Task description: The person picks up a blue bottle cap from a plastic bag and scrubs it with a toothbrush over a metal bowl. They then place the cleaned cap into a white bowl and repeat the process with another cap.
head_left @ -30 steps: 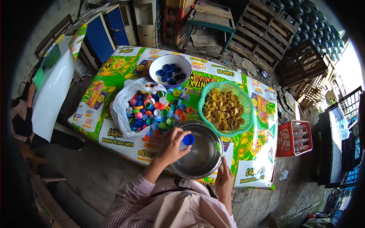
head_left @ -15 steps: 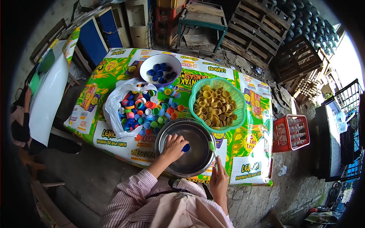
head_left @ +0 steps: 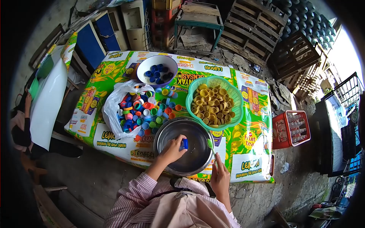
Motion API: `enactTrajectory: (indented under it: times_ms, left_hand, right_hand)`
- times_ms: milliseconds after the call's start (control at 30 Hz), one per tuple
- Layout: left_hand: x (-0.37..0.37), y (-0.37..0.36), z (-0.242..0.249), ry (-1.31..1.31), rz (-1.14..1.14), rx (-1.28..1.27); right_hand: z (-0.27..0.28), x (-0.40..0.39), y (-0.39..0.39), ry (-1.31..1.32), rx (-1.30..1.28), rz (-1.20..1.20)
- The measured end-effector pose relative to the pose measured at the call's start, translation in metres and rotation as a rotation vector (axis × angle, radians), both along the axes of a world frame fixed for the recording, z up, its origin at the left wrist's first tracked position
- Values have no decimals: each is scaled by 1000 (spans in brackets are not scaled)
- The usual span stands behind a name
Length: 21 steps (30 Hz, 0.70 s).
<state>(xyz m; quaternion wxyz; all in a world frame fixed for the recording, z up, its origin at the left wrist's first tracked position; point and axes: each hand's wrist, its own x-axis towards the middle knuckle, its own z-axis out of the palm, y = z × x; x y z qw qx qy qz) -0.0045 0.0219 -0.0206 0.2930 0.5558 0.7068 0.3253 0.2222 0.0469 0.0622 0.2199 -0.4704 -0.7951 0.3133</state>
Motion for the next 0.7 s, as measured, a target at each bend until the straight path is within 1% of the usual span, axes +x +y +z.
enactTrajectory:
  times_ms: [33, 100, 133, 167, 200, 233, 333, 367, 400, 433, 533, 633, 700]
  left_hand:
    - [0, -2, 3, 5, 0, -1]
    - [2, -4, 8, -210, 80, 115]
    - [1, -4, 10, -444, 116, 36]
    - [0, -4, 7, -439, 111, 36]
    - [0, -4, 6, -582, 117, 93]
    - [-1, -6, 4, -726, 127, 148]
    - [2, -11, 11, -787, 154, 135]
    - [3, -13, 15, -830, 164, 115]
    - [4, -14, 25, -755, 145, 123]
    - [5, -17, 26, -753, 150, 122]
    - [5, -21, 24, -814, 169, 120]
    - [4, -24, 26, -761, 160, 123]
    - [5, -24, 25, -696, 168, 174]
  right_hand:
    - [-3, -1, 0, 5, -1, 0]
    - [-9, -2, 2, 71, 141, 34]
    - [-7, -3, 2, 77, 143, 26]
    - [-4, -5, 1, 68, 68, 45]
    - [-3, -7, 1, 58, -6, 69]
    - [-5, -10, 0, 62, -6, 72]
    - [-15, -22, -7, 122, 37, 192]
    - [-17, -24, -10, 82, -8, 245]
    - [-18, -27, -9, 80, -12, 255]
    - [-22, -29, -9, 76, -19, 267]
    - [-32, -27, 4, 70, -1, 187]
    - [-26, -28, 2, 81, 2, 202]
    - [-19, -33, -8, 51, -23, 275]
